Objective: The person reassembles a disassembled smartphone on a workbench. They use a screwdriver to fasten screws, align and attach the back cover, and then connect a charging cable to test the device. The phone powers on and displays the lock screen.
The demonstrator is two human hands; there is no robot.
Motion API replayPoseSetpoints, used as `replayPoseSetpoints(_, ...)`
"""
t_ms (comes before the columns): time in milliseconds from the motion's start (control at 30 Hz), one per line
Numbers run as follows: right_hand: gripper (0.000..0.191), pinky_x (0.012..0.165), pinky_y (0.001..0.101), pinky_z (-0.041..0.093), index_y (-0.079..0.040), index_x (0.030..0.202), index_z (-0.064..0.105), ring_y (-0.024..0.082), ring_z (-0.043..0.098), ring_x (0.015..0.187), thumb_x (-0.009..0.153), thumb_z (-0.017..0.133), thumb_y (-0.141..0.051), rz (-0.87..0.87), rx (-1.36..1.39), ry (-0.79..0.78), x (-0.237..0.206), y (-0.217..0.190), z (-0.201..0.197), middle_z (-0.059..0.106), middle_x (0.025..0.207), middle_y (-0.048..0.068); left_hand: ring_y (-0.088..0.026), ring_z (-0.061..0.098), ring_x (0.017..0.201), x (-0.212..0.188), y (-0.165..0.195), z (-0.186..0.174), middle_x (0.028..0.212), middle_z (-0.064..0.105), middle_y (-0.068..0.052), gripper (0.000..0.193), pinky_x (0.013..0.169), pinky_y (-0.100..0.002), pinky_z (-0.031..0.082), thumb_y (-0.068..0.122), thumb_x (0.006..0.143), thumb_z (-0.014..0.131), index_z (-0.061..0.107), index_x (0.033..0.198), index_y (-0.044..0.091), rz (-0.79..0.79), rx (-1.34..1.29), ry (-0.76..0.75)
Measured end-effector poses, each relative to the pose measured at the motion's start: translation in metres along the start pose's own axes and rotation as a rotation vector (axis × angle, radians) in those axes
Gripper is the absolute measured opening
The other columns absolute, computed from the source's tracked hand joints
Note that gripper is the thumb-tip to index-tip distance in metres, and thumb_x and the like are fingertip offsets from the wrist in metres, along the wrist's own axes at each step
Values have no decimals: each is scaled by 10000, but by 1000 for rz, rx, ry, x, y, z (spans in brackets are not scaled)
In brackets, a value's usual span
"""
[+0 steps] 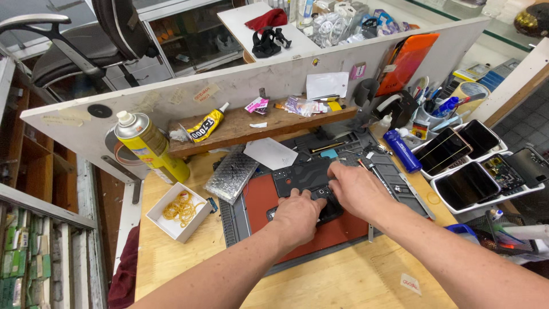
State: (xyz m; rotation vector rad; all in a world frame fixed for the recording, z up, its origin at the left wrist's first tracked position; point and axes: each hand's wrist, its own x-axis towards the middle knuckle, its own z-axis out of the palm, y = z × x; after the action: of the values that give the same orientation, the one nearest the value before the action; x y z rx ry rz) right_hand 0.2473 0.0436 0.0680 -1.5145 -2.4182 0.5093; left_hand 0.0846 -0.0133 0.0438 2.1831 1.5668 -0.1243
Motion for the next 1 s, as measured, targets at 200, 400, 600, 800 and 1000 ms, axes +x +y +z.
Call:
replayPoseSetpoints(200, 220, 808, 492, 567, -86, 1079, 657, 391, 708, 922, 919, 697, -231, 20, -60, -16, 5, 6, -1, 744, 920, 193, -386, 527, 1217, -2, 1, 1, 1291, 575, -179, 585, 933, -570, 498, 92, 810, 745, 614, 1376, 166, -11, 5, 29)
replayPoseSetpoints(400, 289, 821, 478, 570, -78, 1129, 637, 380, 719, 957, 860, 710, -153, -8, 26, 0, 9, 7, -2, 761, 970, 178, -374, 508, 1218, -7, 1, 0, 1301, 564, -156, 665, 974, -555, 462, 112, 804, 757, 570, 1437, 201, -18, -30, 52)
replayPoseSetpoints(600, 281, 832, 431, 582, -75, 1167, 625, 329, 739, 987, 892, 666, -118, 19, 105, -11, 10, 18, -7, 774, 1024, 149, -351, 500, 1228, -9, 1, 0, 1318, 561, -126, 695, 1014, -536, 431, 140, 801, 774, 558, 1455, 231, -31, -52, 74)
replayPoseSetpoints(800, 305, 771, 349, 609, -83, 1197, 639, 220, 776, 903, 892, 661, -95, 114, 234, -37, 7, 29, -4, 772, 1036, 67, -334, 486, 1244, -10, 1, -2, 1360, 532, -121, 728, 1046, -540, 407, 154, 803, 790, 530, 1478, 242, -36, -56, 62)
replayPoseSetpoints(1000, 320, 804, 340, 607, -82, 1199, 655, 214, 788, 915, 879, 660, -66, 169, 310, 39, -5, 25, 4, 780, 1041, 70, -329, 477, 1261, -11, 2, -5, 1370, 524, -117, 723, 1063, -537, 403, 147, 823, 772, 520, 1493, 247, -55, -56, 39)
